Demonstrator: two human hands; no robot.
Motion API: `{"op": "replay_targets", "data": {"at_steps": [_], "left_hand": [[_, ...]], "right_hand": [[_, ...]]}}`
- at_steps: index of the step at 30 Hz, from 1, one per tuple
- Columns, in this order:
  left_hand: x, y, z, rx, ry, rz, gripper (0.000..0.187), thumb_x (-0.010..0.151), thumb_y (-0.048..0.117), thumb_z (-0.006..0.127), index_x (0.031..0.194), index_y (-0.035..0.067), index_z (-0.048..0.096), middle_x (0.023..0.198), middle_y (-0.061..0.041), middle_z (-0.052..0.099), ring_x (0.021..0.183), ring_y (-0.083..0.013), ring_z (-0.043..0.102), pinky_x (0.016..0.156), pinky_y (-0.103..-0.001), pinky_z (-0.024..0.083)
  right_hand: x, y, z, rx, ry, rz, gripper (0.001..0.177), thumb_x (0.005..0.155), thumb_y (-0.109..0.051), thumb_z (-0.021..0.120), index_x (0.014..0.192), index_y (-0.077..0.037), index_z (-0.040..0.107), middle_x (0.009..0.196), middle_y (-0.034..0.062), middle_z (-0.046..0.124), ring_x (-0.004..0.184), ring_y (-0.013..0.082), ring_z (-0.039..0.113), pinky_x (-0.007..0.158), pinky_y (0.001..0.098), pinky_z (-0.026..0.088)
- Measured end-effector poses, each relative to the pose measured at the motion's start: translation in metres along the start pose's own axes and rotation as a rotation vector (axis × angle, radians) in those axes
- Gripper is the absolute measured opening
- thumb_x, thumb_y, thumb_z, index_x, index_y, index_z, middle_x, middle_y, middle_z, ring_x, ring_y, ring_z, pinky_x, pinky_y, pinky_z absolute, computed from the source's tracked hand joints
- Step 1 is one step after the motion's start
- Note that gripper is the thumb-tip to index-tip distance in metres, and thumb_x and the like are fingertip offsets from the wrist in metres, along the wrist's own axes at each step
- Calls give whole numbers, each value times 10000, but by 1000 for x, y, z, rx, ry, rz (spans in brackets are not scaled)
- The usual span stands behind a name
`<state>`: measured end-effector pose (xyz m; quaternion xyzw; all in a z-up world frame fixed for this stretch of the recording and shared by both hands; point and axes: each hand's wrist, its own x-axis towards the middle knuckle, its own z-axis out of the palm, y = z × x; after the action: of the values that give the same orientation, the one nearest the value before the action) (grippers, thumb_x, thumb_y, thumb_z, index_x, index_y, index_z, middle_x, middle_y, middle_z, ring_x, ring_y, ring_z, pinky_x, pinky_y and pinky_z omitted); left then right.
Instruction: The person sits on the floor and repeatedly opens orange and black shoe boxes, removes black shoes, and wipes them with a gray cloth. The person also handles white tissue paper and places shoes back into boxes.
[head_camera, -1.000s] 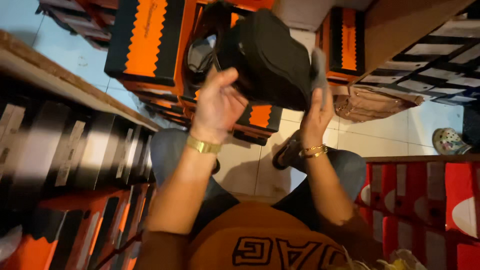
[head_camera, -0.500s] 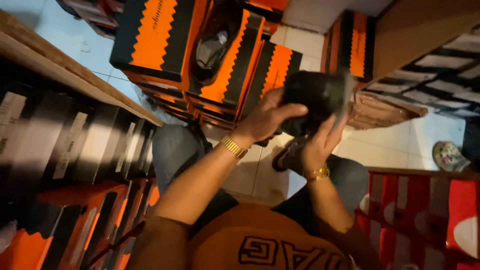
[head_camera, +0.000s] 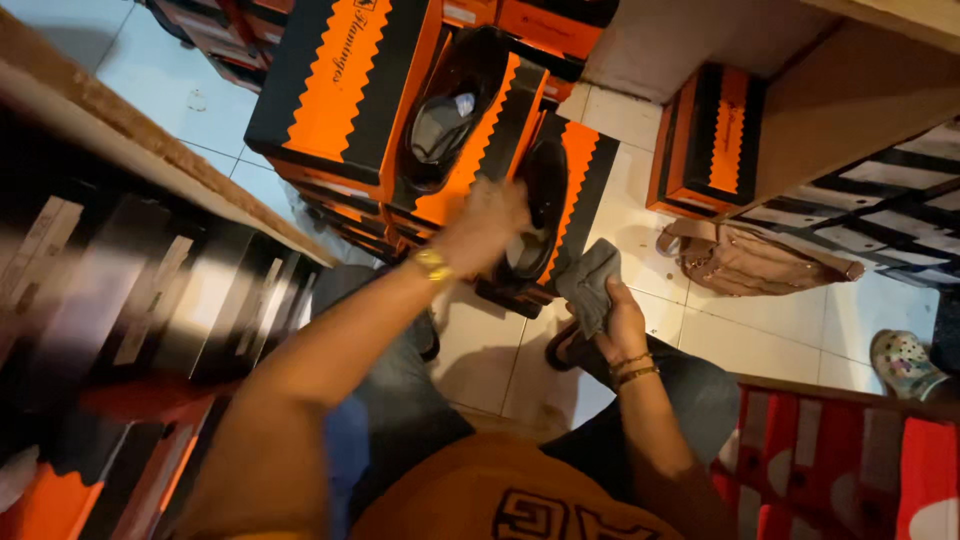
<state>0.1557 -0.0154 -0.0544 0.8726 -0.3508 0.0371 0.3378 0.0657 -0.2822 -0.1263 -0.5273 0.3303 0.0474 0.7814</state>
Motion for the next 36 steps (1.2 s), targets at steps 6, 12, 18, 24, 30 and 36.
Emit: {"op": "replay_targets", "data": {"at_steps": [6, 12, 18, 24, 30, 36], "left_hand": [[-2, -54, -54, 845, 261, -263, 248, 951, 86, 573, 1090, -53, 725, 1344, -305, 569, 1321, -509, 453, 1072, -563, 304], [12, -42, -87, 158, 195, -345, 444, 746, 400, 845, 1075, 121, 740, 1219, -77, 652, 1240, -380, 582, 1102, -494, 341], [-29, 75, -119, -480, 189, -235, 563, 804, 282, 893, 1251, 6, 689, 1293, -161, 664, 1261, -346, 605, 1078, -451, 443], [-9, 112, -109, -516, 74, -260, 464, 915, 341, 694, 1250, 21, 662, 1373, 31, 551, 1189, -127, 600, 1020, -301, 462], [1, 74, -101, -534, 403, -52, 292, 889, 221, 839, 1019, 6, 691, 1263, -136, 670, 1229, -308, 638, 1056, -423, 478], [-7, 98, -94, -622, 309, -77, 260, 881, 237, 810, 975, 20, 701, 1287, -154, 669, 1220, -346, 648, 1052, -452, 474]], "right_hand": [[21, -4, -3, 427, -75, 182, 409, 983, -356, 667, 1219, -22, 677, 1236, 218, 705, 1098, 436, 700, 869, 626, 596], [18, -70, -1, 359, -13, 5, 450, 918, -429, 756, 1219, -97, 709, 1249, 152, 721, 1111, 335, 723, 937, 559, 610], [-9, -172, 70, -81, -108, -945, 338, 1116, -182, 634, 1438, -177, 529, 1425, 164, 599, 1351, 283, 563, 1190, 486, 455], [-34, -132, 102, -512, 46, -1409, 436, 1124, 2, 458, 1547, -87, 402, 1608, 141, 429, 1530, 300, 383, 1332, 443, 284], [-124, -78, 90, -672, -192, -1424, 354, 952, 54, 577, 1281, -22, 684, 1411, 247, 590, 1386, 452, 515, 1196, 530, 377], [-84, -154, 82, -598, -33, -1496, 377, 1065, 45, 495, 1438, 20, 543, 1475, 240, 519, 1437, 375, 448, 1229, 497, 319]]}}
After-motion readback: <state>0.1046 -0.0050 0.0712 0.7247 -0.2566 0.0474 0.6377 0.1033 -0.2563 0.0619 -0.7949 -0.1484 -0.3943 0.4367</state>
